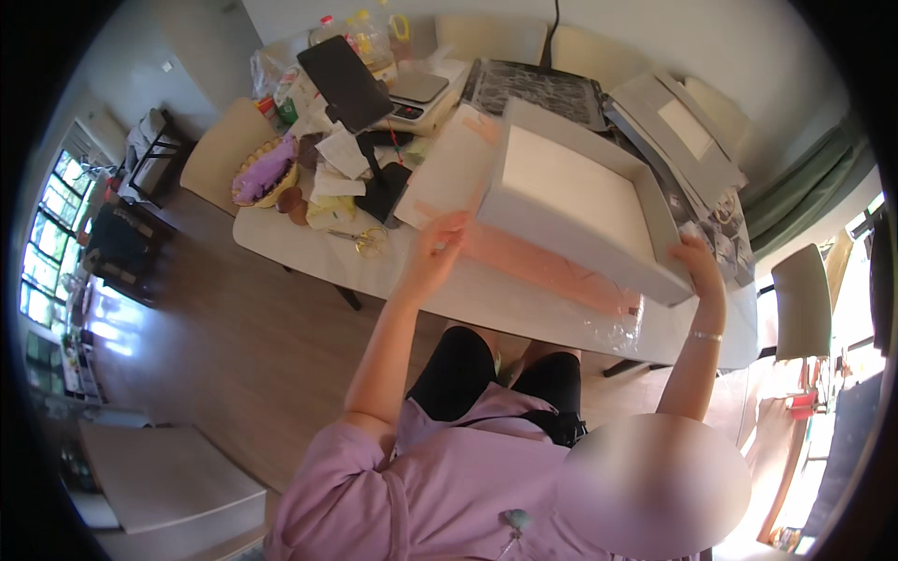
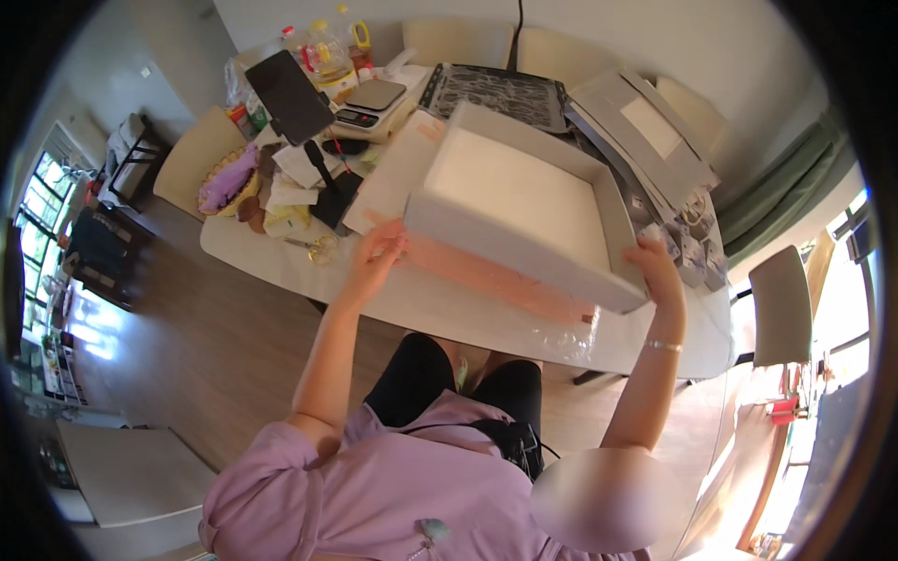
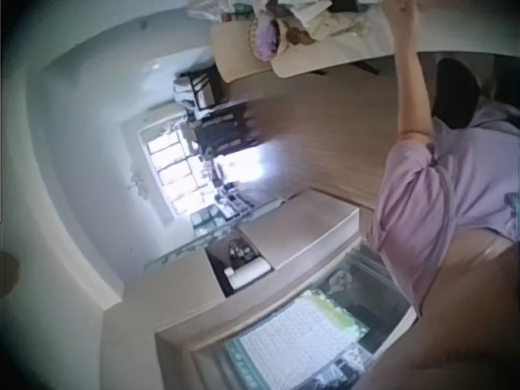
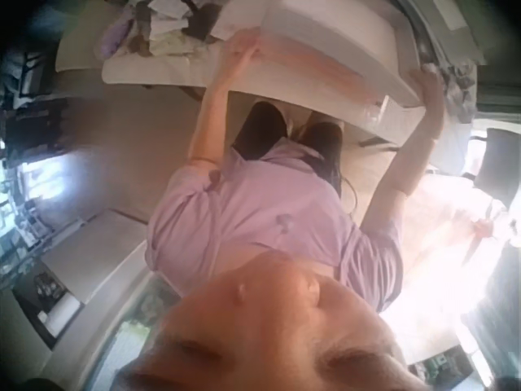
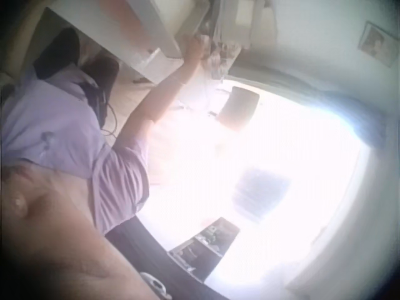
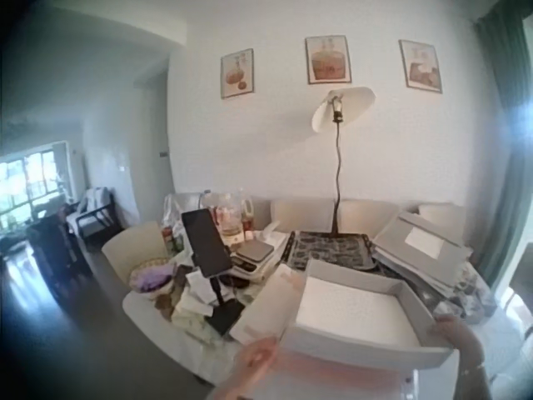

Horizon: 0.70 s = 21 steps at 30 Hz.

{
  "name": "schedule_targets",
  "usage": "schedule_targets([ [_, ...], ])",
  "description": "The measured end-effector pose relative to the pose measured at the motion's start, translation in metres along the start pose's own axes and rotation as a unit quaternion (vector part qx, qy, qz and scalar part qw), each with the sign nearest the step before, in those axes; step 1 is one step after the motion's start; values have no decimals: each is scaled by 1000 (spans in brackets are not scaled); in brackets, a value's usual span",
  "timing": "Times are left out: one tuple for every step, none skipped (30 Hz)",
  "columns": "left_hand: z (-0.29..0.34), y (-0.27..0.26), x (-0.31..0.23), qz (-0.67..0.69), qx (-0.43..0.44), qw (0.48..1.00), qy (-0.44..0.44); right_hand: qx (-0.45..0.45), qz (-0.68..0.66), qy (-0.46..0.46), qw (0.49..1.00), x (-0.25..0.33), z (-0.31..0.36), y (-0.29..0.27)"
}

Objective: The person assembles a white paper box by folding its sides and securing them with tape. They then place a patterned paper insert into the box and adjust the edges to fit.

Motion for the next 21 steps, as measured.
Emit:
schedule_targets([
  [4,-3,7,-47,-4,999,-4,7,16,3,1000,8,-3,-3],
  [4,-2,11,-89,0,996,-5,16,4,32,999,-1,-15,-17],
  [5,-4,12,-135,-2,991,-5,-10,2,17,1000,6,-14,-16],
  [8,-3,12,-168,9,986,1,-37,0,2,999,10,-13,-11],
  [9,0,7,-199,21,980,10,-48,-3,-10,999,7,-16,-18],
  [10,1,1,-232,31,972,22,-58,-6,-25,998,5,-20,-23],
  [12,4,-3,-268,45,961,43,-69,-8,-39,997,3,-23,-29],
  [15,4,-6,-308,58,948,62,-50,-26,-53,997,6,-21,-25],
  [17,6,-10,-346,69,932,80,-32,-43,-67,996,10,-20,-23],
  [19,10,-13,-365,77,924,86,22,-32,-50,998,15,-19,-22],
  [20,14,-18,-385,83,915,93,76,-20,-32,996,23,-16,-21],
  [19,19,-21,-404,90,905,99,130,-9,-15,991,27,-15,-21],
  [19,28,-23,-418,105,891,141,118,5,-23,993,17,-22,-28],
  [16,40,-26,-429,122,875,186,101,19,-32,994,-2,-31,-38],
  [17,47,-28,-444,136,856,227,102,10,-31,994,-6,-32,-39],
  [18,55,-27,-427,168,856,238,102,2,-31,994,-10,-32,-40],
  [21,62,-23,-413,198,854,247,116,-29,-22,993,-2,-23,-32],
  [22,69,-20,-394,230,851,259,130,-64,-16,989,-1,-16,-26],
  [24,71,-17,-395,244,851,244,143,-99,-9,985,0,-8,-21],
  [24,77,-13,-393,260,851,233,155,-138,-8,978,-4,-1,-21],
  [23,87,-11,-388,276,850,225,163,-176,-8,971,-6,6,-23],
])
Point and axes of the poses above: each hand's wrist, its own z-axis away from the middle knuckle, its own y-axis out of the palm, x = y × z, the point moved 3 cm from there along -z, towards the middle knuckle, and after that the axes turned 8 degrees about y, right-handed, at the moved point
